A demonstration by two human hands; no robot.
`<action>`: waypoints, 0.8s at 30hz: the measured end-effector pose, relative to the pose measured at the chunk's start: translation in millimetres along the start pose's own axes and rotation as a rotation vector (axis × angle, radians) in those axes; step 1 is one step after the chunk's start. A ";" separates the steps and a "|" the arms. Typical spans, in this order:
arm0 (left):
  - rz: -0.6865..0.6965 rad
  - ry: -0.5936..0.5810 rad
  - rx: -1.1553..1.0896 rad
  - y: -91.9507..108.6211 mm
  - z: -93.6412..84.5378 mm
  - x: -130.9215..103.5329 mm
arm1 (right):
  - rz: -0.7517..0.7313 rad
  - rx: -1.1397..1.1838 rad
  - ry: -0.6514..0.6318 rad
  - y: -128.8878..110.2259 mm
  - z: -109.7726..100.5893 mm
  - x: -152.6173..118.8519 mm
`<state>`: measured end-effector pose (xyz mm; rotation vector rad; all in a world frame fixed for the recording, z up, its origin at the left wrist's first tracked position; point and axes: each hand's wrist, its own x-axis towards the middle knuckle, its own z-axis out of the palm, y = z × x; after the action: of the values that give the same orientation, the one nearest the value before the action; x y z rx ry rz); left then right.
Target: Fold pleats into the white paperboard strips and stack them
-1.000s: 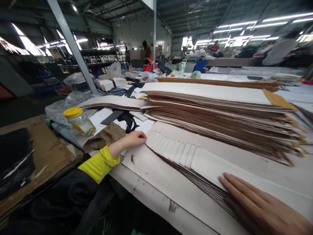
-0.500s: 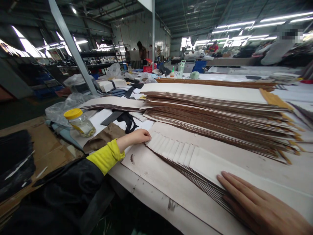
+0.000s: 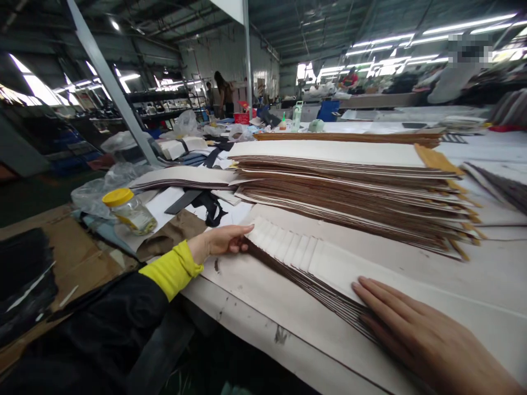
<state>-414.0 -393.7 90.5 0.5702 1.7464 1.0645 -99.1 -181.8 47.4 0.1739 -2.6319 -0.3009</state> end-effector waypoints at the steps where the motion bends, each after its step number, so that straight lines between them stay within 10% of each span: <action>1: 0.002 -0.050 -0.047 -3.0 9.3 -5.2 | -0.004 -0.006 0.010 -0.6 -1.9 2.2; 6: 0.168 -0.325 -0.469 -16.4 87.4 -19.6 | -0.014 -0.077 -0.011 -4.4 -7.2 8.4; 12: 0.139 -0.107 -0.683 -8.8 175.2 -10.8 | 0.045 -0.078 -0.012 -8.2 -7.6 7.5; 24: 0.232 0.165 -0.662 15.5 200.0 -9.2 | 0.197 0.144 -0.067 2.0 -47.4 7.0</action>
<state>-230.4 -312.9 80.0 0.2699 1.3584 1.7922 -82.7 -189.7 91.8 -0.0495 -2.7111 -0.0516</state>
